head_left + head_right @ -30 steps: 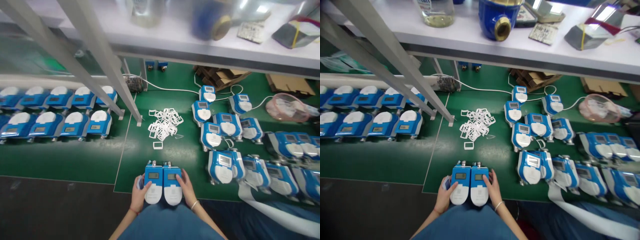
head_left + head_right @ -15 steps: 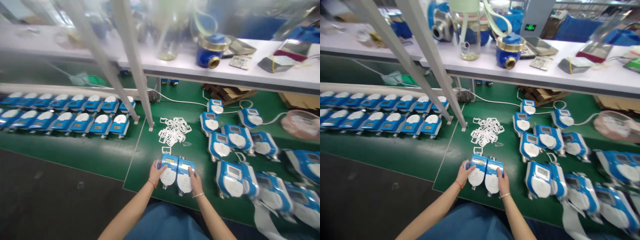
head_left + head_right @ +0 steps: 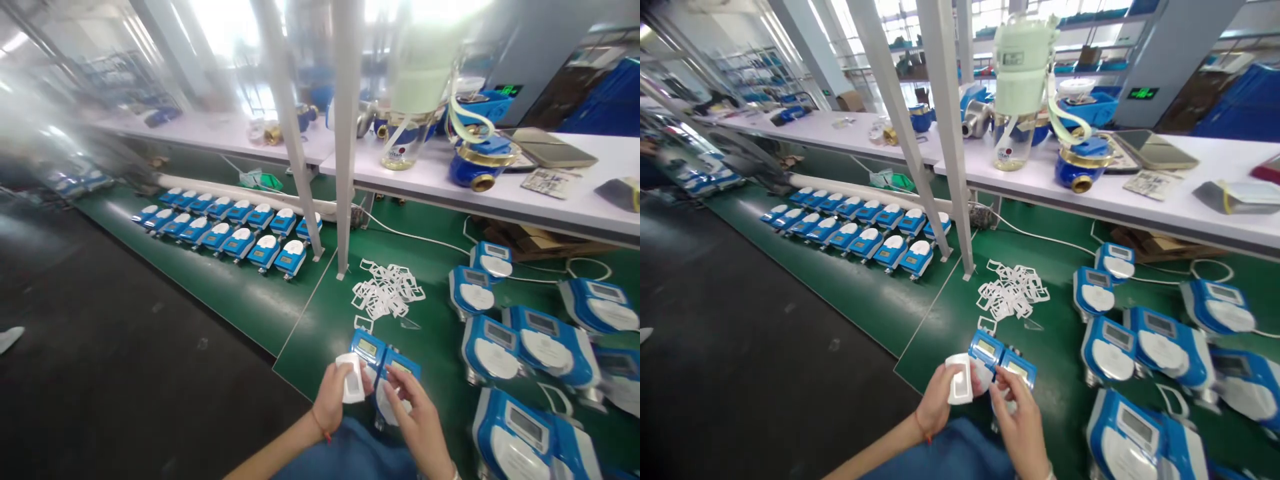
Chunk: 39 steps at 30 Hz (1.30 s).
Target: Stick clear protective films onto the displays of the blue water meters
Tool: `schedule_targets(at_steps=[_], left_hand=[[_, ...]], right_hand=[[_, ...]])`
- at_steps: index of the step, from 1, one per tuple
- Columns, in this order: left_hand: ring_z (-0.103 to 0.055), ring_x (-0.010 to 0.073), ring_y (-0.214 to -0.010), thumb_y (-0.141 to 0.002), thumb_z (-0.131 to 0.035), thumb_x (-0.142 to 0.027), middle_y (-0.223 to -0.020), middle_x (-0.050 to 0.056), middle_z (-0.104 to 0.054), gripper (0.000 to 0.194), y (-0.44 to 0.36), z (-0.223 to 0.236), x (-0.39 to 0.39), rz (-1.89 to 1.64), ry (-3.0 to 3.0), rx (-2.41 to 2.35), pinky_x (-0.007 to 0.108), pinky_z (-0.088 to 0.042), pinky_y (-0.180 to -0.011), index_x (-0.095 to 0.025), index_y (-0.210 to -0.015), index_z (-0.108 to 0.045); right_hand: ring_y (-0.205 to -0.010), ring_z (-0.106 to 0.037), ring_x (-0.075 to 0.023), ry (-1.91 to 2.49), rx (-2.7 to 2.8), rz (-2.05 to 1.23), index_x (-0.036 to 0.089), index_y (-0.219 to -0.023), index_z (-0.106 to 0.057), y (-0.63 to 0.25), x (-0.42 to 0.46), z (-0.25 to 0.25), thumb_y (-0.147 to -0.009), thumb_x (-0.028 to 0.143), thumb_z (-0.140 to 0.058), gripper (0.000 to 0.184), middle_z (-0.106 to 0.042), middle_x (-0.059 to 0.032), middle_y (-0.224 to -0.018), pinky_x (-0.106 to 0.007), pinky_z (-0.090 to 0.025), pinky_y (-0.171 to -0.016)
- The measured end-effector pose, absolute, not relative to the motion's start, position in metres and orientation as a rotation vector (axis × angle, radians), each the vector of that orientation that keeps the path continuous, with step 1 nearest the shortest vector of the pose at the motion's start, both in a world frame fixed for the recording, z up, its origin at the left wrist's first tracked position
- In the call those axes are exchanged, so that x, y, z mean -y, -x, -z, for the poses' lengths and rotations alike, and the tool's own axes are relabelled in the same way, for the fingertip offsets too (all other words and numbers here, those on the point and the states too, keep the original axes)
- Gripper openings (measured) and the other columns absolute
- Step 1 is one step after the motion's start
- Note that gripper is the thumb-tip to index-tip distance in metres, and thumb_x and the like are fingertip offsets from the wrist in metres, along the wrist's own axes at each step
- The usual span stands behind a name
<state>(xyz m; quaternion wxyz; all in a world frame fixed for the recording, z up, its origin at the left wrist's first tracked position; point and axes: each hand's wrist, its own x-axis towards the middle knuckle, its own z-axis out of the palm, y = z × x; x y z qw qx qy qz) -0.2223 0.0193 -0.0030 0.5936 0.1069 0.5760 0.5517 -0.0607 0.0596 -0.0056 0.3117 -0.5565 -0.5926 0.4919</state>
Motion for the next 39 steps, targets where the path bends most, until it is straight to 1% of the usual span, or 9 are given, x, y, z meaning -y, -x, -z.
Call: schedule_targets(at_steps=[2, 4, 7, 9, 15, 20, 26, 34, 39], left_hand=[[-0.069, 0.0237, -0.075, -0.078, -0.063, -0.056, -0.081, 0.010, -0.072, 0.052, 0.208, -0.015, -0.015, -1.304, -0.284, -1.283, 0.039, -0.055, -0.076, -0.009, -0.100, -0.067], [-0.069, 0.0262, -0.086, -0.077, -0.063, -0.058, -0.094, 0.013, -0.073, 0.056, 0.200, -0.028, -0.016, -1.338, -0.345, -1.253, 0.040, -0.053, -0.085, -0.010, -0.105, -0.067], [-0.065, 0.0272, -0.101, -0.082, -0.060, -0.055, -0.108, 0.014, -0.071, 0.052, 0.202, -0.040, -0.021, -1.389, -0.452, -1.255, 0.039, -0.047, -0.097, -0.012, -0.110, -0.068], [-0.063, 0.0272, -0.105, -0.084, -0.059, -0.051, -0.112, 0.014, -0.069, 0.047, 0.209, -0.046, -0.024, -1.412, -0.519, -1.273, 0.037, -0.045, -0.099, -0.013, -0.110, -0.068], [-0.063, 0.0256, -0.105, -0.088, -0.056, -0.043, -0.113, 0.012, -0.069, 0.040, 0.228, -0.066, -0.027, -1.435, -0.691, -1.297, 0.033, -0.047, -0.096, -0.015, -0.114, -0.066], [-0.065, 0.0236, -0.100, -0.090, -0.052, -0.039, -0.110, 0.011, -0.070, 0.036, 0.235, -0.084, -0.025, -1.452, -0.691, -1.312, 0.032, -0.050, -0.091, -0.014, -0.113, -0.064], [-0.065, 0.0232, -0.102, -0.090, -0.052, -0.040, -0.107, 0.010, -0.071, 0.032, 0.246, -0.098, -0.017, -1.448, -0.838, -1.435, 0.031, -0.050, -0.091, -0.016, -0.107, -0.066], [-0.064, 0.0236, -0.109, -0.093, -0.046, -0.039, -0.116, 0.011, -0.069, 0.038, 0.261, -0.100, -0.002, -1.461, -1.004, -1.486, 0.033, -0.048, -0.098, -0.018, -0.118, -0.064], [-0.066, 0.0243, -0.106, -0.091, -0.050, -0.042, -0.113, 0.011, -0.071, 0.039, 0.275, -0.112, 0.004, -1.436, -0.942, -1.392, 0.033, -0.051, -0.094, -0.017, -0.116, -0.066]], right_hand=[[-0.084, -0.068, -0.0244, 1.277, 1.765, -1.095, 0.024, -0.098, -0.074, 0.079, -0.064, -0.014, -0.080, 0.047, -0.064, 0.031, -0.071, -0.0088, -0.095, -0.036, -0.056, -0.076], [-0.081, -0.070, -0.0232, 1.175, 1.841, -0.876, 0.023, -0.092, -0.076, 0.093, -0.070, -0.026, -0.084, 0.045, -0.061, 0.027, -0.071, -0.0093, -0.091, -0.033, -0.057, -0.071], [-0.076, -0.071, -0.0219, 1.127, 1.856, -0.709, 0.023, -0.088, -0.076, 0.104, -0.079, -0.035, -0.087, 0.045, -0.059, 0.027, -0.072, -0.0086, -0.088, -0.032, -0.059, -0.066], [-0.075, -0.071, -0.0216, 1.120, 1.857, -0.654, 0.023, -0.086, -0.075, 0.107, -0.081, -0.038, -0.087, 0.045, -0.060, 0.026, -0.073, -0.0077, -0.087, -0.031, -0.059, -0.066], [-0.076, -0.071, -0.0215, 1.077, 1.884, -0.523, 0.023, -0.089, -0.076, 0.120, -0.079, -0.051, -0.089, 0.041, -0.059, 0.024, -0.072, -0.0076, -0.091, -0.033, -0.059, -0.069], [-0.082, -0.069, -0.0215, 1.035, 1.850, -0.472, 0.022, -0.100, -0.074, 0.136, -0.071, -0.078, -0.088, 0.028, -0.062, 0.019, -0.070, -0.0089, -0.095, -0.035, -0.059, -0.074], [-0.079, -0.068, -0.0194, 1.105, 1.724, -0.554, 0.021, -0.093, -0.074, 0.150, -0.060, -0.106, -0.085, 0.022, -0.065, 0.013, -0.069, -0.0078, -0.090, -0.032, -0.060, -0.071], [-0.082, -0.069, -0.0172, 0.950, 1.796, -0.384, 0.024, -0.102, -0.073, 0.169, -0.043, -0.109, -0.086, 0.010, -0.060, 0.025, -0.069, -0.0072, -0.094, -0.029, -0.060, -0.074], [-0.082, -0.067, -0.0178, 1.004, 1.698, -0.429, 0.020, -0.101, -0.072, 0.181, -0.036, -0.118, -0.083, 0.012, -0.065, 0.021, -0.066, -0.0080, -0.092, -0.028, -0.060, -0.071]])
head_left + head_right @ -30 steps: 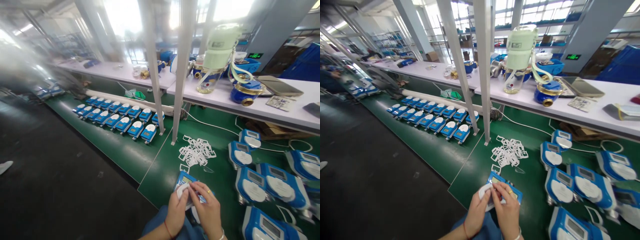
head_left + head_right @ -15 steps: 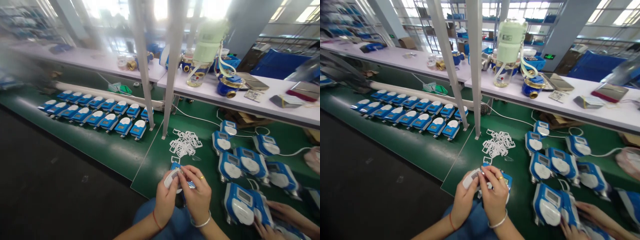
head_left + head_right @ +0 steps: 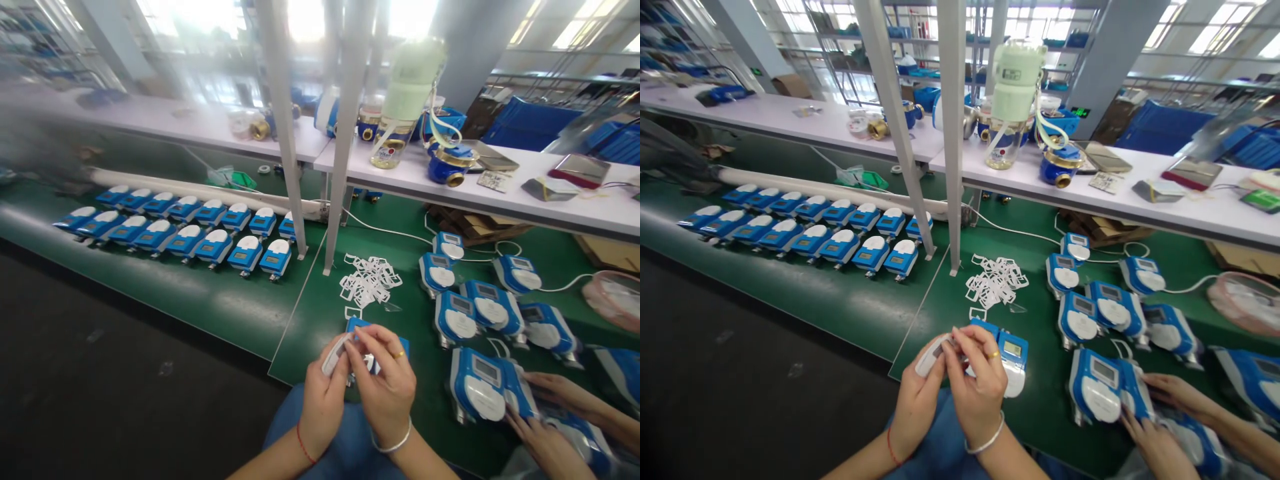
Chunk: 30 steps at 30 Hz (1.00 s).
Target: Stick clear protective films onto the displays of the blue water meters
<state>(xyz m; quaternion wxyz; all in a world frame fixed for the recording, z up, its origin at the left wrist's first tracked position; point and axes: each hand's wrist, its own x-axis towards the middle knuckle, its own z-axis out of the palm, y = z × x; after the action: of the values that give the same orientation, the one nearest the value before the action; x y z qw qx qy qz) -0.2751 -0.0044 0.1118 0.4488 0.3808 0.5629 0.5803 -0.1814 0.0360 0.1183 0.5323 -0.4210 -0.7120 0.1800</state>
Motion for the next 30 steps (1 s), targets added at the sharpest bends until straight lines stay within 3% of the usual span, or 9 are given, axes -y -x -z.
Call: schedule_targets(at_steps=[9, 16, 24, 30], left_hand=[[-0.067, 0.0245, -0.104, -0.088, -0.054, -0.045, -0.110, 0.010, -0.072, 0.039, 0.292, -0.123, 0.015, -1.433, -0.947, -1.413, 0.033, -0.051, -0.094, -0.018, -0.112, -0.069], [-0.066, 0.0232, -0.106, -0.092, -0.050, -0.038, -0.112, 0.010, -0.072, 0.035, 0.299, -0.118, 0.022, -1.433, -1.045, -1.444, 0.030, -0.051, -0.094, -0.018, -0.113, -0.068], [-0.066, 0.0221, -0.106, -0.092, -0.049, -0.035, -0.114, 0.011, -0.071, 0.033, 0.300, -0.116, 0.024, -1.439, -1.077, -1.431, 0.031, -0.051, -0.095, -0.016, -0.112, -0.067], [-0.064, 0.0223, -0.109, -0.093, -0.048, -0.034, -0.116, 0.009, -0.070, 0.034, 0.305, -0.120, 0.022, -1.340, -1.090, -1.389, 0.030, -0.051, -0.094, -0.017, -0.117, -0.065]], right_hand=[[-0.080, -0.068, -0.0164, 0.913, 1.765, -0.313, 0.028, -0.117, -0.067, 0.193, -0.024, -0.123, -0.086, 0.007, -0.061, 0.038, -0.066, -0.0065, -0.096, -0.029, -0.061, -0.071], [-0.079, -0.068, -0.0164, 0.923, 1.763, -0.303, 0.027, -0.116, -0.068, 0.198, -0.018, -0.120, -0.084, 0.005, -0.062, 0.039, -0.066, -0.0065, -0.097, -0.029, -0.061, -0.071], [-0.078, -0.067, -0.0156, 0.919, 1.748, -0.277, 0.024, -0.110, -0.069, 0.200, -0.015, -0.122, -0.084, 0.004, -0.062, 0.033, -0.066, -0.0059, -0.093, -0.028, -0.061, -0.071], [-0.081, -0.067, -0.0162, 0.947, 1.761, -0.335, 0.019, -0.095, -0.068, 0.195, -0.022, -0.130, -0.084, 0.007, -0.063, 0.017, -0.065, -0.0063, -0.090, -0.027, -0.059, -0.073]])
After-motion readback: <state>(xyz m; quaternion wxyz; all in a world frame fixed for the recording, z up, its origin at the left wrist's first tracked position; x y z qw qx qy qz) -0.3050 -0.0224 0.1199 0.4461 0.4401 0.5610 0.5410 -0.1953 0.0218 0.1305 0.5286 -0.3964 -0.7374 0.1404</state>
